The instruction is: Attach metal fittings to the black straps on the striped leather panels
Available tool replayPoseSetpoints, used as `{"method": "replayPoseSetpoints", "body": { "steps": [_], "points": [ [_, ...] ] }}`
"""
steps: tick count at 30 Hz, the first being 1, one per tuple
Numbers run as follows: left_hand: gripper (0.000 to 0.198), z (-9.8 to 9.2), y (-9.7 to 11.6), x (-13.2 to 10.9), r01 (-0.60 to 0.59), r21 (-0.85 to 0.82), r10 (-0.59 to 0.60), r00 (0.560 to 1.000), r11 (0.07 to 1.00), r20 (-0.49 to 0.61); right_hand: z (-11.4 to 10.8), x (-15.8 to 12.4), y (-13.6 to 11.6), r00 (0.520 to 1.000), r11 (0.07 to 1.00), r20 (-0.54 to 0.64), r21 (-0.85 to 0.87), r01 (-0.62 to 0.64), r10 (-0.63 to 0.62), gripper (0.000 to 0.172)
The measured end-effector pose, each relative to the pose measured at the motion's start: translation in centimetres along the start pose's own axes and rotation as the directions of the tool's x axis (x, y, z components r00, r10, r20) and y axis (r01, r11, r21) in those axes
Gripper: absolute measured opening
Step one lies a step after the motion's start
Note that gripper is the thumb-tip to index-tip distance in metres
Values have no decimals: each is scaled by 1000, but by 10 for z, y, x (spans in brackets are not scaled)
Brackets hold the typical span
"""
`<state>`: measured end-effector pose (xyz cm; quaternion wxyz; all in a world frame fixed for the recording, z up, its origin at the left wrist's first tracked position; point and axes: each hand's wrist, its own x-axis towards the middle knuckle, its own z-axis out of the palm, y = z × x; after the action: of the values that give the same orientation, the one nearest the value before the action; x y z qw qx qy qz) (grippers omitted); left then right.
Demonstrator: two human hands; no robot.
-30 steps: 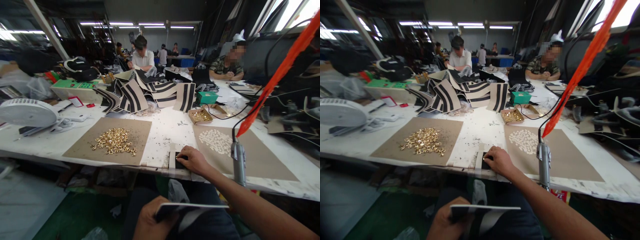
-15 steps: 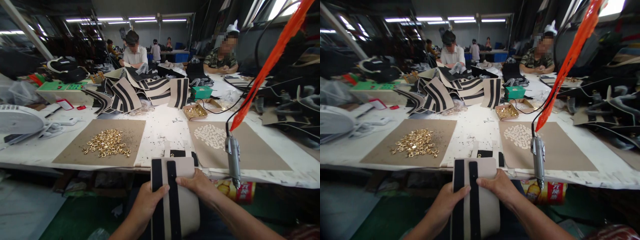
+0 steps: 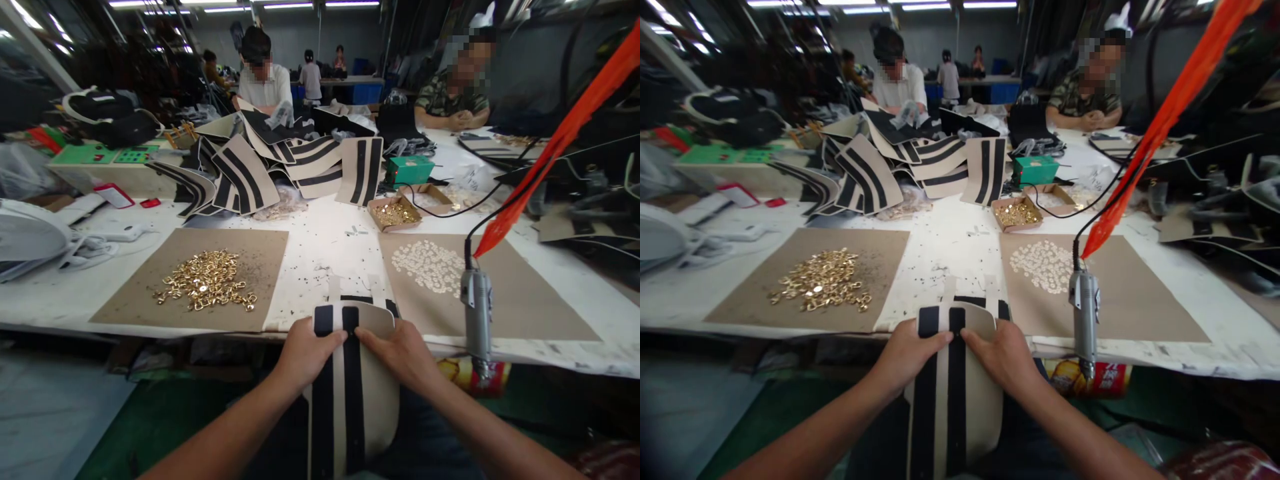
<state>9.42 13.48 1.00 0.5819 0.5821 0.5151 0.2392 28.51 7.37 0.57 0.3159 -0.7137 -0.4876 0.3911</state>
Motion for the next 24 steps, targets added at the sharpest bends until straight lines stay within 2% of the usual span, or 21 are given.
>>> {"method": "replayPoseSetpoints", "body": {
  "steps": [5,7,16,24],
  "points": [
    [18,-4,8,31,-37,119,41,999,992,-36,0,33,-10,988,936,-89,-342,89,-126,31],
    [17,-5,7,40,-47,182,57,997,982,-54,1,41,-12,985,903,-89,-418,100,-150,31],
    [19,-4,5,53,-99,263,116,992,960,-49,4,59,-11,995,844,-52,-535,48,-89,37],
    [17,-5,9,55,-82,290,99,994,953,-41,4,63,-19,997,815,-17,-577,53,-77,40]
  ]
}}
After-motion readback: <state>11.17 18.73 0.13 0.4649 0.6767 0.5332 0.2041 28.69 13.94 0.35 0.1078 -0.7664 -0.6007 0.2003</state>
